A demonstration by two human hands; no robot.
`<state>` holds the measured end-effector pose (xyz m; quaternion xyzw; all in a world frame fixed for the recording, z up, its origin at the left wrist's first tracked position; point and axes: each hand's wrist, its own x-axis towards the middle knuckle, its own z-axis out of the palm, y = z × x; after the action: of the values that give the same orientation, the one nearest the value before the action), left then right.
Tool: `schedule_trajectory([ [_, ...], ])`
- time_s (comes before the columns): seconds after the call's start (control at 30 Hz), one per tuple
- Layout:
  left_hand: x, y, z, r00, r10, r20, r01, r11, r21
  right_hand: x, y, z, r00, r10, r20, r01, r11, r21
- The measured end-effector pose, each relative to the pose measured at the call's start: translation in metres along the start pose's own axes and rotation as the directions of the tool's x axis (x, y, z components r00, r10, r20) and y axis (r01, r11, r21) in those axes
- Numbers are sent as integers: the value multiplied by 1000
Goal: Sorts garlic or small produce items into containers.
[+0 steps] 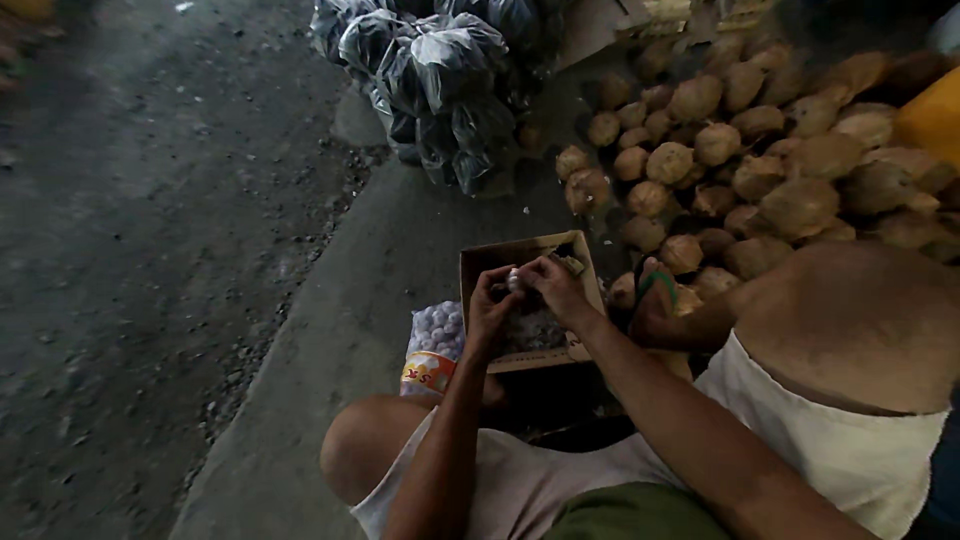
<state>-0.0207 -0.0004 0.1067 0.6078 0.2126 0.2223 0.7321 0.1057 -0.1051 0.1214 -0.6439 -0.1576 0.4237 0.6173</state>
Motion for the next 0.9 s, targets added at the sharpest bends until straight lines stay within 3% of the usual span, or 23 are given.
schedule_trajectory([
  [0.13, 6, 4, -3, 990, -141, -30, 137, 986, -91, 4, 3, -2, 999, -43, -30, 46, 991, 128],
  [0.23, 8, 7, -5, 968, -251, -31, 243, 956, -163, 4, -4, -7, 984, -134, 120, 157, 964, -215],
  [0.3, 6, 10, -6, 962, -272, 16, 270, 944, -188, 3, -7, -7, 977, -123, 175, 171, 940, -295],
  [0.37, 6, 11, -8, 959, -274, 67, 282, 935, -217, 3, -6, -5, 987, -124, 104, 142, 972, -186],
  [0.47, 6, 12, -3, 940, -340, 38, 337, 902, -269, 7, -1, -4, 991, -135, 23, 137, 986, -97],
  [0.57, 11, 9, -2, 905, -424, -48, 389, 866, -313, 7, 0, -6, 967, -209, 148, 247, 914, -323],
  [0.63, 11, 13, 0, 891, -448, -72, 413, 866, -281, 5, 0, -1, 950, -276, 145, 312, 841, -442],
  [0.8, 11, 11, 0, 892, -451, -25, 421, 852, -312, 12, 7, -1, 979, -187, -80, 159, 950, -267],
  [0.9, 12, 15, 0, 863, -505, -17, 452, 787, -420, 17, 6, -9, 989, -95, -109, 47, 926, -375],
])
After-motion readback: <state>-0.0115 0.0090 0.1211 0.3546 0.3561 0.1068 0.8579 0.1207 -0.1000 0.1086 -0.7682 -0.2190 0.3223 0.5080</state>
